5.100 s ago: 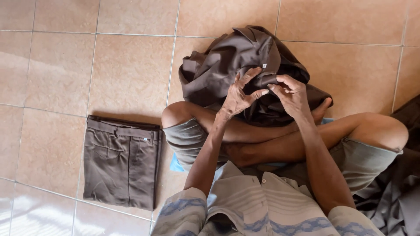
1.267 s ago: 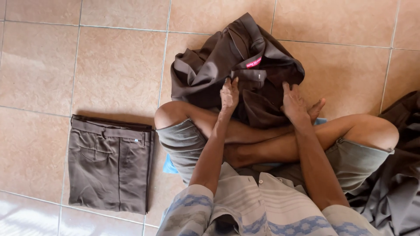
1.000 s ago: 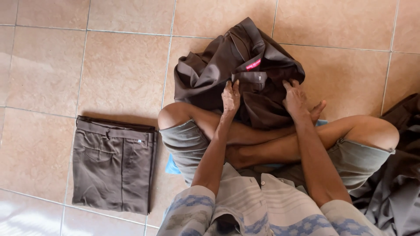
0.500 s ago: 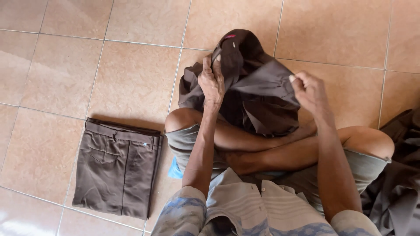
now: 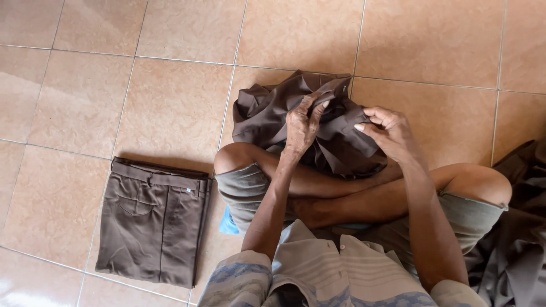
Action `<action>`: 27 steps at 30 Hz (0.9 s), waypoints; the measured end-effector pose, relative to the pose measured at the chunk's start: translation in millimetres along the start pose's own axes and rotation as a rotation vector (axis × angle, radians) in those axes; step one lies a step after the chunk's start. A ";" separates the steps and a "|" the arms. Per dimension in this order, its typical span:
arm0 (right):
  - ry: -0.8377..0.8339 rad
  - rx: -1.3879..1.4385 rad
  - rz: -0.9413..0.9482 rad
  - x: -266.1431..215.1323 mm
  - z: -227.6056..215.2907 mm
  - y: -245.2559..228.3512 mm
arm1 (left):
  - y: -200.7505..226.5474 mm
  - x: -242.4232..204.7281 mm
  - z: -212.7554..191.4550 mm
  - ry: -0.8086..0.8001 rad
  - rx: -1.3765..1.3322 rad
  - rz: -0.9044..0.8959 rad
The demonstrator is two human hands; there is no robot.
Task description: A person sitting on the floor is folding brown pants into neat rectangles.
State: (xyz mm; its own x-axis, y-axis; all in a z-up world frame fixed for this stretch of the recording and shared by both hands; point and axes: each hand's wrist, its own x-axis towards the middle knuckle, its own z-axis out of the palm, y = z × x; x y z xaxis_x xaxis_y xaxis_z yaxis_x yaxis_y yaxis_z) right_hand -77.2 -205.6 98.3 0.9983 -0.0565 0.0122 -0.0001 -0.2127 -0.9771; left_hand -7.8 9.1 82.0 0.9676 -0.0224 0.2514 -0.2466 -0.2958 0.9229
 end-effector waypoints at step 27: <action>-0.072 -0.270 -0.215 57.5 44.5 -7.8 | -20.7 -1.9 -22.9 -0.224 -0.278 -0.180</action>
State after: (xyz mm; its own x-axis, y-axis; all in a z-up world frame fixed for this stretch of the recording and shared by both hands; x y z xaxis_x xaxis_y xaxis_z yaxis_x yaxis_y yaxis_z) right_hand -17.2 -163.7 97.2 0.9787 0.0846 0.1871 0.2048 -0.4634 -0.8621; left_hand -5.7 37.1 69.1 0.9770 -0.2101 0.0367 -0.0472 -0.0454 0.9979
